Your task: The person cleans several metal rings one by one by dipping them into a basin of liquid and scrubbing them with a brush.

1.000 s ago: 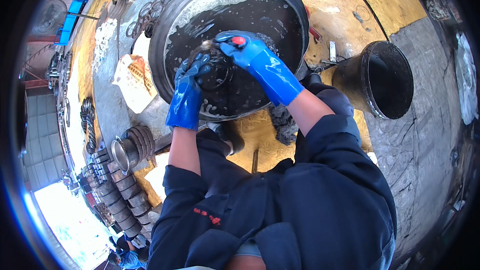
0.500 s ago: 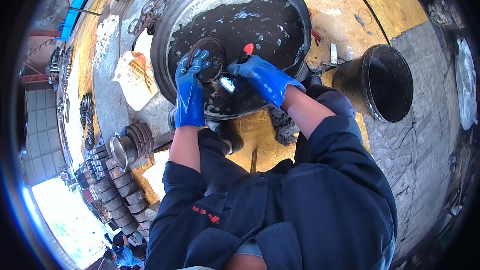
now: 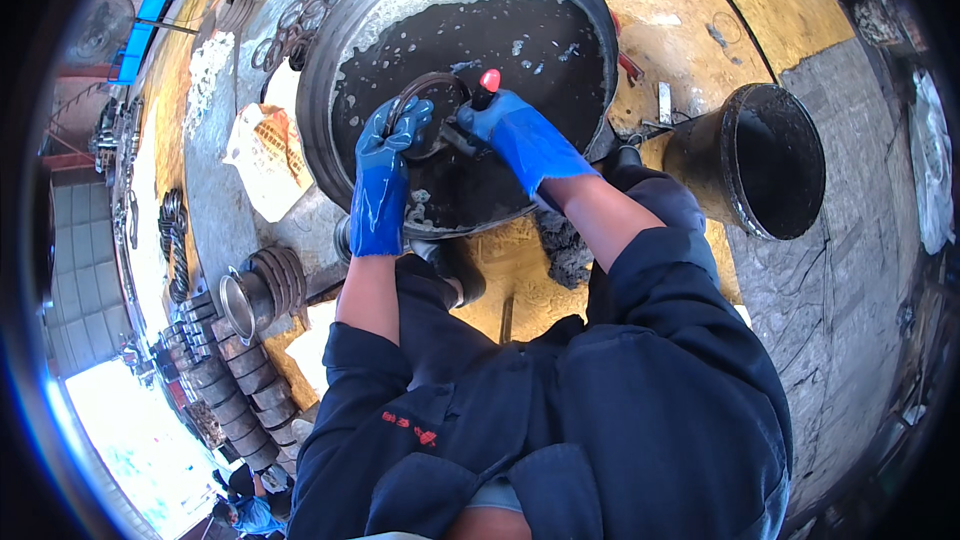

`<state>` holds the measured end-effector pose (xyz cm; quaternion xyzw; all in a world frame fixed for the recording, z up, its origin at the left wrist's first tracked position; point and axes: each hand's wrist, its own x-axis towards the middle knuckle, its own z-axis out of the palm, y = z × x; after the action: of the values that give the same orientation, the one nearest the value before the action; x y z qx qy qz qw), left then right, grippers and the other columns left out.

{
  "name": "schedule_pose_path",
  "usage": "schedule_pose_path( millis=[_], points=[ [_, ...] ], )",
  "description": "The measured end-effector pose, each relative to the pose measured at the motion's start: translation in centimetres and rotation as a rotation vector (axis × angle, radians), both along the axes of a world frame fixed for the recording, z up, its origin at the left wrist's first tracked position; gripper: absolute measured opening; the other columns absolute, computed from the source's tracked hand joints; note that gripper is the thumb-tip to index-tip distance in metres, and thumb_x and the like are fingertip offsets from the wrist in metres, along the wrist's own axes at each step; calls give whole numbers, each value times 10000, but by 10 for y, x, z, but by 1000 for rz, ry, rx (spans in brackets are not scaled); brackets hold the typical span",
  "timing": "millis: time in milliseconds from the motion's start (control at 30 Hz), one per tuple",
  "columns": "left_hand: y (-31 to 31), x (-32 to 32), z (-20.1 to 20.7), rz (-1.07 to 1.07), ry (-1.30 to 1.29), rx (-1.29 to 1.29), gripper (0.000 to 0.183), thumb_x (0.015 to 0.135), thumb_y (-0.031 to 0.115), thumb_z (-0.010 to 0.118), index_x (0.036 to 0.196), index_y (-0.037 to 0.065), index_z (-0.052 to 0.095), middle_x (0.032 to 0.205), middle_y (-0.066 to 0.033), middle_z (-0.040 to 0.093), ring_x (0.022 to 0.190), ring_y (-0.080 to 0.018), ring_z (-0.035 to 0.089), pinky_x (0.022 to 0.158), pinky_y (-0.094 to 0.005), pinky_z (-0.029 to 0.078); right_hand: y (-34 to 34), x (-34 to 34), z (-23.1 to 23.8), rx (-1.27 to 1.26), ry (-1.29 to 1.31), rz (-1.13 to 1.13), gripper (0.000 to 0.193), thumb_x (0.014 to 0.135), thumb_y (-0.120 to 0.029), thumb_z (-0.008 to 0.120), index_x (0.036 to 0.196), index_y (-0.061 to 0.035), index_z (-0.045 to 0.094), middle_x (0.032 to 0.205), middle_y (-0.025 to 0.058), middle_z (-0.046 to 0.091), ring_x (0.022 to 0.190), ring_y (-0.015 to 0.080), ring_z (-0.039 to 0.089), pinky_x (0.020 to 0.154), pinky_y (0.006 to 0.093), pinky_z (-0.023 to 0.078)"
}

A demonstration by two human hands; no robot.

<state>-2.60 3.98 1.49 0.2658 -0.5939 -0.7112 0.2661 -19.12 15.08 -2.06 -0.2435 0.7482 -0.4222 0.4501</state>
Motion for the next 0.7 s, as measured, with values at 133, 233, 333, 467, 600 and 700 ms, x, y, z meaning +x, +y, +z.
schedule_pose_path(
  millis=[133, 233, 333, 467, 600, 700],
  points=[
    [-4, 8, 2, 51, -113, -180, 284, 943, 78, 601, 1216, 4, 625, 1131, -87, 691, 1029, -171, 638, 944, -291, 472, 7, 24, 24, -332, -487, -119, 378, 826, -276, 756, 1094, -17, 691, 975, 100, 710, 800, 193, 671, 774, 329, 531],
    [1, 1, 7, 52, -111, -196, 269, 946, 78, 599, 1201, 0, 635, 1136, -80, 688, 1031, -159, 629, 964, -283, 460, -2, 19, 6, -222, -840, -261, 348, 821, -246, 764, 1068, -13, 694, 934, 77, 702, 754, 180, 654, 733, 313, 525],
    [3, 0, 13, 76, -73, -152, 253, 926, 67, 638, 1172, 19, 665, 1078, -57, 703, 982, -124, 632, 914, -262, 472, -3, 18, 6, -377, -407, -60, 295, 841, -264, 738, 1053, -62, 703, 907, 75, 705, 780, 180, 661, 724, 328, 523],
    [4, 1, 9, 86, -81, -9, 240, 919, 74, 653, 1152, 16, 675, 1055, -47, 704, 956, -113, 632, 882, -246, 480, -5, 25, 8, -32, 298, 247, 256, 871, -322, 678, 1051, -143, 711, 940, 98, 715, 834, 233, 687, 738, 384, 523],
    [-2, 2, -2, 76, -141, -102, 312, 927, 41, 588, 1232, -19, 612, 1177, -118, 675, 1088, -199, 636, 965, -305, 475, -1, 36, 11, -44, 972, 123, 281, 840, -343, 650, 1073, -193, 694, 1023, 82, 713, 956, 316, 669, 837, 418, 535],
    [-10, 11, -4, 141, -161, -64, 331, 925, 50, 585, 1249, -13, 593, 1216, -140, 660, 1119, -229, 633, 944, -319, 481, 6, 34, 13, -272, 830, -85, 302, 843, -341, 644, 1109, -204, 685, 1074, 82, 701, 993, 312, 660, 846, 418, 532]
  ],
)
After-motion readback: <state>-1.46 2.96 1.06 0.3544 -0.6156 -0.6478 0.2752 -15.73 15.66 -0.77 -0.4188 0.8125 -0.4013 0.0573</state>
